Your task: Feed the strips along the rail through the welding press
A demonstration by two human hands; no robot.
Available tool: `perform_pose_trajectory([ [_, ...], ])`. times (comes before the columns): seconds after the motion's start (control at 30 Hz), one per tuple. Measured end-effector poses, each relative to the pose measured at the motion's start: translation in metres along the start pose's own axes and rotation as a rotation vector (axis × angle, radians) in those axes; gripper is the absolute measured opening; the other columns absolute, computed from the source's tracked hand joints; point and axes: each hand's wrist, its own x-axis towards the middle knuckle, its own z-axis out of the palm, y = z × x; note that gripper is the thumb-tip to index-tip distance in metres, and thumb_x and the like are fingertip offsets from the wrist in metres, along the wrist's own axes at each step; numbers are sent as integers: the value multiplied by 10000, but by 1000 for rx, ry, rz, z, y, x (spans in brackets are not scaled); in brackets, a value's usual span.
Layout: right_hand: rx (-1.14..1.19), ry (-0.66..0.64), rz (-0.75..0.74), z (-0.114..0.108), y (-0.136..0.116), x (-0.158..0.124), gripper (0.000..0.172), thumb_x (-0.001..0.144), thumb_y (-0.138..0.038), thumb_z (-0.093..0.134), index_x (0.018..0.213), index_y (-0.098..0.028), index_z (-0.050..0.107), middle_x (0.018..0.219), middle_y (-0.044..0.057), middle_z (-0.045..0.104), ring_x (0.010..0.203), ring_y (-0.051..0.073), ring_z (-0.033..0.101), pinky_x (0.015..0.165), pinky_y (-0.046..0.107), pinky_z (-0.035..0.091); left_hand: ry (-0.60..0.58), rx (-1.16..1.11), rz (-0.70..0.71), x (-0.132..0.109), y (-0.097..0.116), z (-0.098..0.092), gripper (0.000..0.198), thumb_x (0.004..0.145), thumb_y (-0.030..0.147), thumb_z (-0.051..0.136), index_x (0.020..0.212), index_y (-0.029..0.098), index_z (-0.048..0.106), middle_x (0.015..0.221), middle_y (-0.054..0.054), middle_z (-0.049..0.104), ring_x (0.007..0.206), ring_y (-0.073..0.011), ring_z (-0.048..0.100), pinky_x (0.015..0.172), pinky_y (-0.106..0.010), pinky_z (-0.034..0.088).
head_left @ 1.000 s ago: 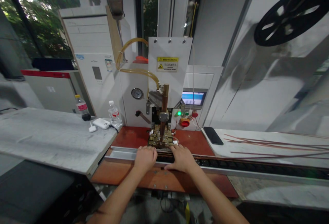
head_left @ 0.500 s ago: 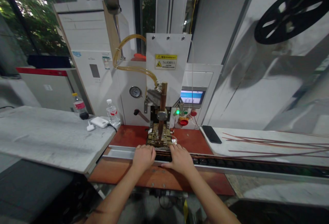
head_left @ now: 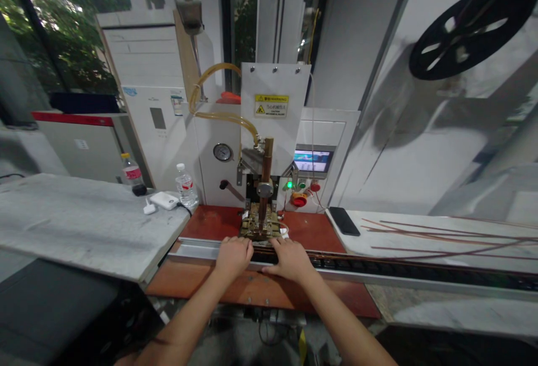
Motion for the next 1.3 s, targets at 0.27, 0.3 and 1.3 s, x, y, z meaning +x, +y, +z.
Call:
perform_pose_trajectory([
  [0.27,2,30,45,3,-17,5,763,570,-791,557,1073,-219,516,971,103,621,898,278,591,741,344,423,8,17,29,-1,-7,2,406,911,315,299,786,167,656,764,-90,672,738,-199,586,715,-333,347],
  [0.3,-1,31,55,3,-19,5,762,571,-795,552,1070,-222,515,964,101,623,890,273,595,739,342,423,5,16,30,-1,-8,2,407,911,315,298,789,168,657,766,-90,672,739,-200,587,716,-333,349],
  [1.3,-15,22,44,4,-37,14,470,771,-432,502,1140,-141,491,921,134,645,815,240,616,707,317,420,-40,-83,95,9,22,3,383,921,324,288,1197,177,508,1080,-111,630,984,-203,560,838,-338,379],
])
